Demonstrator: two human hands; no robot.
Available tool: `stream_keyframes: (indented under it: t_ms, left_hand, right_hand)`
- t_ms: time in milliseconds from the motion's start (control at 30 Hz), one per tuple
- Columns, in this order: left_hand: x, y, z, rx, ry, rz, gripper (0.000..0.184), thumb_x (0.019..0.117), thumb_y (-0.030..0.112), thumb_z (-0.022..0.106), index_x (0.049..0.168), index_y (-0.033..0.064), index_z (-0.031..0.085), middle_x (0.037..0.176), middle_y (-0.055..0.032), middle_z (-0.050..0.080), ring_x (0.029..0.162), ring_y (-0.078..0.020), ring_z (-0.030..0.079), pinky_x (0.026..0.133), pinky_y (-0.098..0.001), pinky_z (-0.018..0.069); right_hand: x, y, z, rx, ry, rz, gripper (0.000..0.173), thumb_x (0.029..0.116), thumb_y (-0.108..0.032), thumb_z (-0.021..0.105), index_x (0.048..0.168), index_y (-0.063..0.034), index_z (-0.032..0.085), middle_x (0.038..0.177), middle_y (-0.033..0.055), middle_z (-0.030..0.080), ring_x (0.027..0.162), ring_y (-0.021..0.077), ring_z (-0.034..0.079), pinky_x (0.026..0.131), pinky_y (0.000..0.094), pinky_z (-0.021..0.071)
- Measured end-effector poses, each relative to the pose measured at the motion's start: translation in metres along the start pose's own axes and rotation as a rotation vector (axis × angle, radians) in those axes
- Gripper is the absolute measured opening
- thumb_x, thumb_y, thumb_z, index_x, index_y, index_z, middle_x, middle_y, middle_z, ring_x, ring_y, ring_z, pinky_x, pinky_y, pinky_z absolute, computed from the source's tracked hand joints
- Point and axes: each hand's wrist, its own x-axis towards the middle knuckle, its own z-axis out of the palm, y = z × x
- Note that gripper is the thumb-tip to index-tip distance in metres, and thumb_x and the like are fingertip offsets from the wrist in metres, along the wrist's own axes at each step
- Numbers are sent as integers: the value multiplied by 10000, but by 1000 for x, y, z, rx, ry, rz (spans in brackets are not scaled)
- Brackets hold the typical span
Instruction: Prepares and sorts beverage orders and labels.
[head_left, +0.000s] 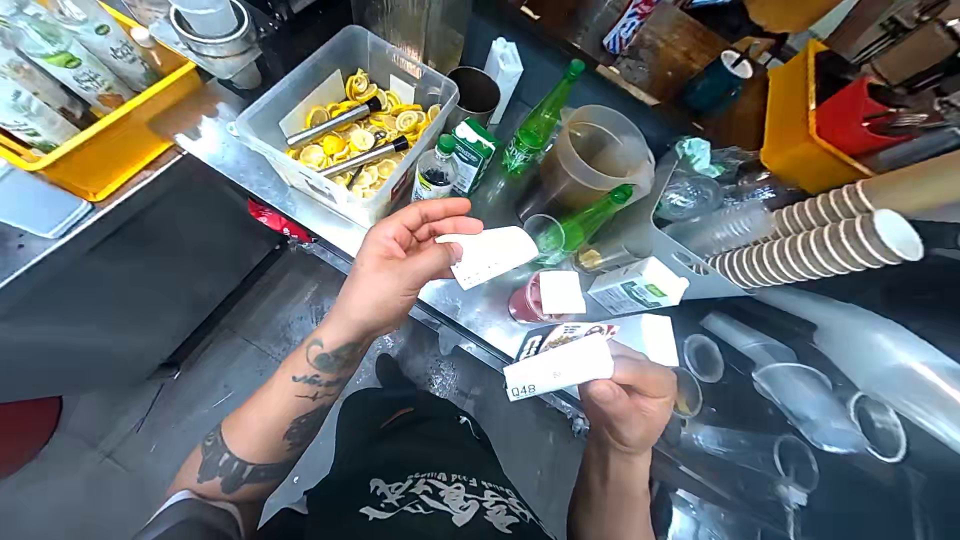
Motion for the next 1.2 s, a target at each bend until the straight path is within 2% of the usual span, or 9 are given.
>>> stream_keyframes:
  t_ms: [167,333,467,533,667,833,933,1067,1200]
  left_hand:
    - [-26,-4,56,69,-48,63,474,964,-67,562,1425,30,513,1316,-125,658,1047,-211,703,842,-342,615]
    - [-46,-22,112,220,-170,86,533,912,-27,675,1418,-26,506,1333,-158,644,1121,-247,686,918,-369,611]
    - [-74,-41,153,254,-378,-43,532,905,-36,712,1396,-47,509,1268,-161,670,1060,-233,707,889,-359,627]
    - [-77,-46,170,258,-470,-71,469,941,-26,669,1387,-55,525,1225,-166,687,1020,-225,717,875,-353,630]
    - [-89,-57,194,239,-576,-84,334,1060,123,532,1348,-41,568,1177,-136,700,1019,-188,699,877,-339,604]
    - [-104,-61,217,251,-675,-127,400,940,-25,681,1333,-12,607,1138,-136,715,931,-193,723,824,-322,634]
    - [-103,-76,221,314,-599,-111,268,970,34,665,1236,42,695,1047,-106,735,855,-164,710,787,-311,622]
    - [-107,-93,222,281,-311,-163,167,975,57,655,1118,45,740,940,-95,727,770,-142,683,706,-287,600]
    - [-106,-96,212,342,-121,-141,181,1011,57,608,1140,45,733,1001,-91,737,765,-162,702,670,-312,614]
  right_hand:
    - [-40,-40,-29,-64,-29,-17,89,978,-232,717,977,-159,770,957,-73,743,955,36,680,919,249,550]
    - [-101,-67,-58,-122,56,16,96,970,-244,733,947,-160,772,902,-85,733,883,11,673,831,214,563]
    - [-144,-81,-70,-219,85,57,113,943,-177,755,880,-85,734,863,-25,703,828,62,670,755,252,591]
    - [-157,-86,-78,-257,117,84,95,937,-141,751,905,-52,754,889,4,718,815,69,681,715,242,603]
    - [-188,-103,-89,-300,192,135,85,930,-115,749,938,-33,769,960,41,743,876,101,707,764,269,625]
    - [-210,-120,-92,-309,292,164,72,928,-84,738,941,-18,764,964,69,748,884,149,729,770,330,651]
    - [-219,-120,-95,-269,314,191,113,958,-112,720,950,-10,768,965,76,754,883,140,726,781,315,638]
    - [-218,-118,-103,-167,435,205,123,974,-109,694,983,-8,764,1084,104,754,909,157,738,784,321,645]
    - [-211,-116,-107,-53,664,236,118,995,-123,650,995,-71,756,904,80,751,765,204,737,730,411,651]
